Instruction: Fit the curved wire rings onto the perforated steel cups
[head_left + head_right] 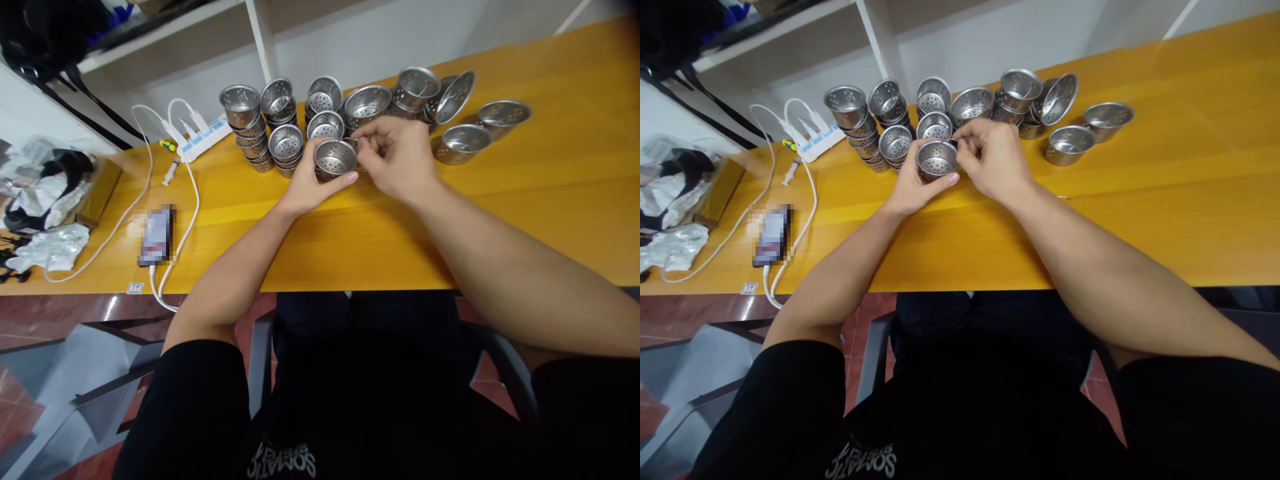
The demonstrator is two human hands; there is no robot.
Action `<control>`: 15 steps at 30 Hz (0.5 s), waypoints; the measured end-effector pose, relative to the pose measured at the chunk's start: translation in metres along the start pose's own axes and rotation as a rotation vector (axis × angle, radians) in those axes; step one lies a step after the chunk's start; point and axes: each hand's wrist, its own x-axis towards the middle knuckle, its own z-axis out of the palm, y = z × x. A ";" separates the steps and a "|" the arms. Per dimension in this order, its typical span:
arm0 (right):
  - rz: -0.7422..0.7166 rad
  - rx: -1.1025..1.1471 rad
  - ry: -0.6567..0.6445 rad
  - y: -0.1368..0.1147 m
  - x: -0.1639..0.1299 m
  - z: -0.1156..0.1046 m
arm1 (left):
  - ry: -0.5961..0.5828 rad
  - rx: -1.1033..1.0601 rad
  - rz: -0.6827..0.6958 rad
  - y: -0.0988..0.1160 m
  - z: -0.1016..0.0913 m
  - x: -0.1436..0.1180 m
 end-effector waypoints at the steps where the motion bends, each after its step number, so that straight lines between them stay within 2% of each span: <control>1: -0.004 -0.022 -0.001 0.001 0.000 0.000 | 0.005 0.002 0.002 0.000 0.000 0.000; 9: 0.030 -0.024 -0.013 -0.004 -0.002 0.001 | 0.046 -0.023 -0.006 0.000 0.001 -0.001; 12: 0.007 -0.105 -0.071 -0.007 -0.005 0.000 | 0.019 -0.014 -0.006 0.005 0.000 -0.002; 15: -0.015 -0.051 -0.032 -0.004 -0.004 0.006 | 0.001 0.015 0.007 0.007 -0.002 -0.004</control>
